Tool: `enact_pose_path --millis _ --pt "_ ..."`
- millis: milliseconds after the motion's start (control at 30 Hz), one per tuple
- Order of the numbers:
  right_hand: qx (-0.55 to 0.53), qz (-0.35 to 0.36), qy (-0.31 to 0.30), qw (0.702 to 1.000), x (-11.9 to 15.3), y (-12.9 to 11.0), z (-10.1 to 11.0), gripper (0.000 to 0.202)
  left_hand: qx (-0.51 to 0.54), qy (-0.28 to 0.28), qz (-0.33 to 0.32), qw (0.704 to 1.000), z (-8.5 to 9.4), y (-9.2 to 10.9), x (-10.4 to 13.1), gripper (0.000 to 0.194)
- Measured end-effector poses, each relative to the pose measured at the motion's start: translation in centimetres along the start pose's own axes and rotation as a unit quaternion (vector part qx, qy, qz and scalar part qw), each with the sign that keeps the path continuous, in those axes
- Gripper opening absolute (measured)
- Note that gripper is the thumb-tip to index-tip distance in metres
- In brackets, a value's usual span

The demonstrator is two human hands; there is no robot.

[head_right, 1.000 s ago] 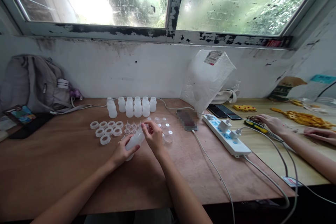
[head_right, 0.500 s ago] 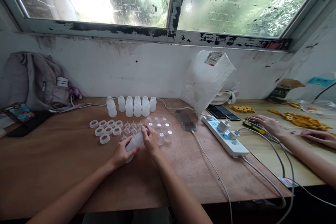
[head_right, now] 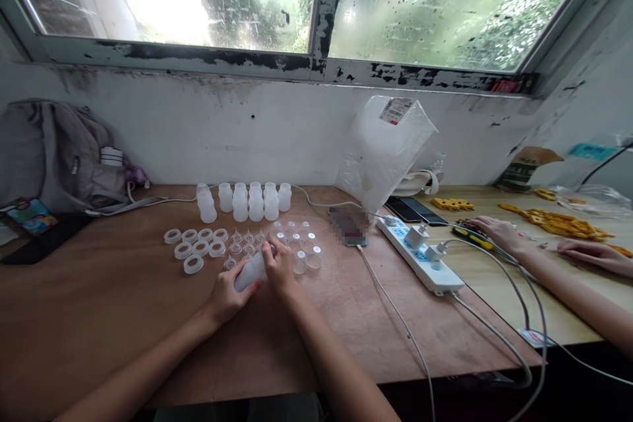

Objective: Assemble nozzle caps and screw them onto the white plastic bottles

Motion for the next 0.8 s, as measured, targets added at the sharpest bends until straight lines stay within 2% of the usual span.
enact_pose_path --millis 167,300,467,633,733,800 --pt "-0.029 -0.013 0.019 0.999 0.6 -0.2 -0.1 0.026 -0.035 0.023 -0.019 0.999 0.0 -0.1 0.3 0.043" --pt "-0.062 -0.013 0.027 0.998 1.0 -1.0 0.2 0.022 -0.037 0.003 -0.049 0.998 -0.4 -0.1 0.3 0.043" --pt "-0.120 0.001 -0.043 0.992 1.1 -2.0 -0.3 0.030 0.013 -0.020 -0.039 0.999 -0.5 -0.7 0.1 0.047" --pt "-0.213 -0.041 -0.099 0.971 1.4 -1.4 -1.4 0.037 0.064 -0.028 -0.017 0.997 0.0 -0.9 0.4 0.043" --pt "-0.237 -0.047 -0.114 0.964 1.6 -1.3 -1.9 0.038 0.056 -0.028 0.002 0.998 0.3 -1.5 0.8 0.045" --pt "-0.238 -0.049 -0.120 0.963 1.6 -1.2 -2.1 0.038 0.030 -0.024 0.006 0.999 0.7 -1.7 0.9 0.055"
Point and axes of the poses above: each hand's wrist, its own x-axis away from the middle knuckle, its own z-axis out of the back of the hand, y = z × x, the point moved 6 cm from there along -x, towards the middle knuckle, and after that the axes turned 7 degrees about x, right-handed, at the moved point
